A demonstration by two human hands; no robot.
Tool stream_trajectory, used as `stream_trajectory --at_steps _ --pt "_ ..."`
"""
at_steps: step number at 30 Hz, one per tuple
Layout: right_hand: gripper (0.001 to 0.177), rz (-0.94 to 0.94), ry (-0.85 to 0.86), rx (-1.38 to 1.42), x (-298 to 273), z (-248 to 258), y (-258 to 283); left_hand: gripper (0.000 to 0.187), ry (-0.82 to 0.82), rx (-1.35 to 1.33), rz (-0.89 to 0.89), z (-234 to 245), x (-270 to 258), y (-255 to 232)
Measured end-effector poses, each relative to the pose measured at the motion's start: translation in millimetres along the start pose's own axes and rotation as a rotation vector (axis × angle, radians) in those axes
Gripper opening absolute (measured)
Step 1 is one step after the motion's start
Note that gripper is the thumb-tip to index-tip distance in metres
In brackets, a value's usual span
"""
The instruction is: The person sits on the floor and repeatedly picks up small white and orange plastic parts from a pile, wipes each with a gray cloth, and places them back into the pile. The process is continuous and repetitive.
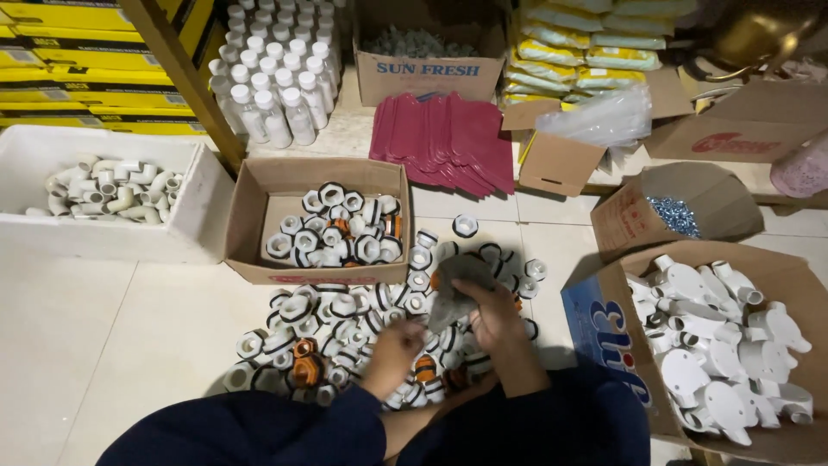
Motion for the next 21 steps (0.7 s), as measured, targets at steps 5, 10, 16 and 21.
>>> stream_trajectory --at_steps 5,10,16,21 --pt "0.033 -0.014 0.12 0.047 23 7 -6 0.053 -0.272 0.629 -0.335 -66 -1 -30" --pt "0.039 -0.103 0.225 0.03 15 -1 -13 0.06 -0.299 0.445 -0.218 -46 -6 -27" --pt "0.052 -0.073 0.376 0.106 -16 -40 -11 0.045 -0.075 -0.477 0.399 32 -41 -37" --pt "0.032 0.618 0.57 -0.003 -6 -33 -39 0.014 -0.127 -1.079 0.237 74 -28 -11"
Point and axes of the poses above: each hand's wrist, its own x-axis towards the middle knuckle, its own z-axis out of the back of the hand, y = z × x, the point moved 9 cm from there along x, towards the middle knuckle, and after that the axes turned 2 degrees about y, right-handed, at the moved point
